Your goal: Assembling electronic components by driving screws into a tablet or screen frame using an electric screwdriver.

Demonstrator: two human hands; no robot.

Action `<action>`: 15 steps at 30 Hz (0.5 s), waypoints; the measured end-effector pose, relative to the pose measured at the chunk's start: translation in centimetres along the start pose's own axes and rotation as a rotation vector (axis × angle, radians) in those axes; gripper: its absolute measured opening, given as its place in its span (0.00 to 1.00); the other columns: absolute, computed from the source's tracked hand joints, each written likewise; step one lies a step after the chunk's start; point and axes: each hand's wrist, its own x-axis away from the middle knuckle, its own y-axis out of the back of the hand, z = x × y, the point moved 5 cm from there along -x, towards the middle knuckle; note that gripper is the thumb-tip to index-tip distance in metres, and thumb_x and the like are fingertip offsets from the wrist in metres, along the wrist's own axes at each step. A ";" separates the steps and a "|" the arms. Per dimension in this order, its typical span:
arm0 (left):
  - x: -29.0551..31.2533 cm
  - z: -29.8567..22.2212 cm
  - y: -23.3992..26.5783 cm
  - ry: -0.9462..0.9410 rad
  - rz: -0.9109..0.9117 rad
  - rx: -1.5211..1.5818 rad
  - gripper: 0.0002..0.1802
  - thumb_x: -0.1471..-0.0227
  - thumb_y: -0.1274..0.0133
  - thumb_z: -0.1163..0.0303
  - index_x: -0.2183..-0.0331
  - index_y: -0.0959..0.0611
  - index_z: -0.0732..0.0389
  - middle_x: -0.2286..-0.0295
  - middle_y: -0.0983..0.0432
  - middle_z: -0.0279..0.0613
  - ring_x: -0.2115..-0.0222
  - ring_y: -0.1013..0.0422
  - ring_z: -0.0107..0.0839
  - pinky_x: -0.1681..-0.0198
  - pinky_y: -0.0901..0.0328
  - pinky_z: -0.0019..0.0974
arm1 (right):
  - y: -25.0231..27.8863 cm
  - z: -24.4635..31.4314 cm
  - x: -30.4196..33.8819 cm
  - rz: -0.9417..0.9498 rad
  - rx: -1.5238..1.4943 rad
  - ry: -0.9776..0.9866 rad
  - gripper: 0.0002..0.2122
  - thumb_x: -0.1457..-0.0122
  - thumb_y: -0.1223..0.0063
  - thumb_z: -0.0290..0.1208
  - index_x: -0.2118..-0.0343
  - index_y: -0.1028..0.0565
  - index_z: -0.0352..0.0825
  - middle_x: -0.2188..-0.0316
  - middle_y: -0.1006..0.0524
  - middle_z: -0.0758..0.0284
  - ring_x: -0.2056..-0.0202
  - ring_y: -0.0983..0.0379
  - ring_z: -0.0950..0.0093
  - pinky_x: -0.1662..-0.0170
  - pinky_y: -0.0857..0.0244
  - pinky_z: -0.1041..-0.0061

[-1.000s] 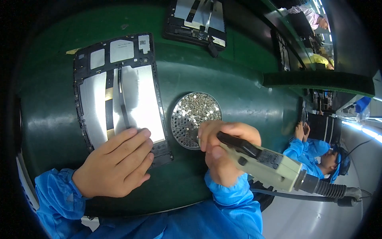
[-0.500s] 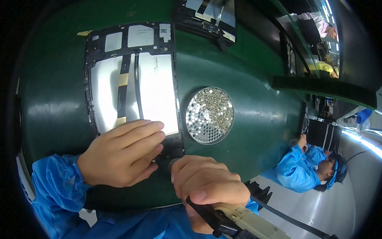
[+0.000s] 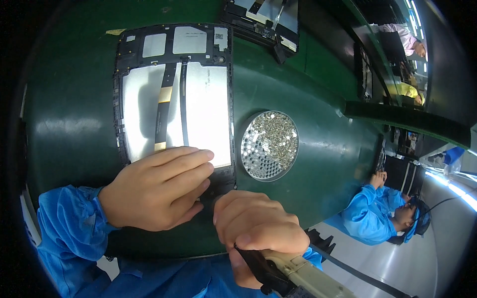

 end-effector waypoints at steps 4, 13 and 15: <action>0.7 -0.1 0.5 -0.023 -0.009 0.021 0.11 0.65 0.37 0.75 0.75 0.18 0.71 0.66 0.25 0.49 0.58 0.28 0.45 0.54 0.31 0.41 | -0.7 -0.1 -0.1 -0.009 -0.005 0.018 0.20 0.62 0.49 0.13 0.62 0.33 0.29 0.83 0.30 0.63 0.82 0.31 0.68 0.74 0.34 0.64; 2.0 -0.3 1.6 -0.079 -0.042 0.059 0.06 0.63 0.40 0.78 0.79 0.20 0.70 0.70 0.27 0.48 0.63 0.27 0.44 0.57 0.29 0.41 | -2.9 -0.1 -0.7 0.024 0.105 0.032 0.15 0.52 0.49 0.21 0.60 0.37 0.34 0.85 0.34 0.70 0.85 0.35 0.75 0.77 0.38 0.69; 2.1 -0.5 2.0 -0.088 -0.038 0.043 0.06 0.63 0.40 0.77 0.79 0.20 0.70 0.70 0.27 0.47 0.64 0.27 0.44 0.57 0.29 0.41 | -3.2 0.0 -0.8 -0.012 0.100 0.038 0.15 0.52 0.50 0.21 0.60 0.37 0.34 0.85 0.34 0.69 0.85 0.36 0.75 0.77 0.38 0.69</action>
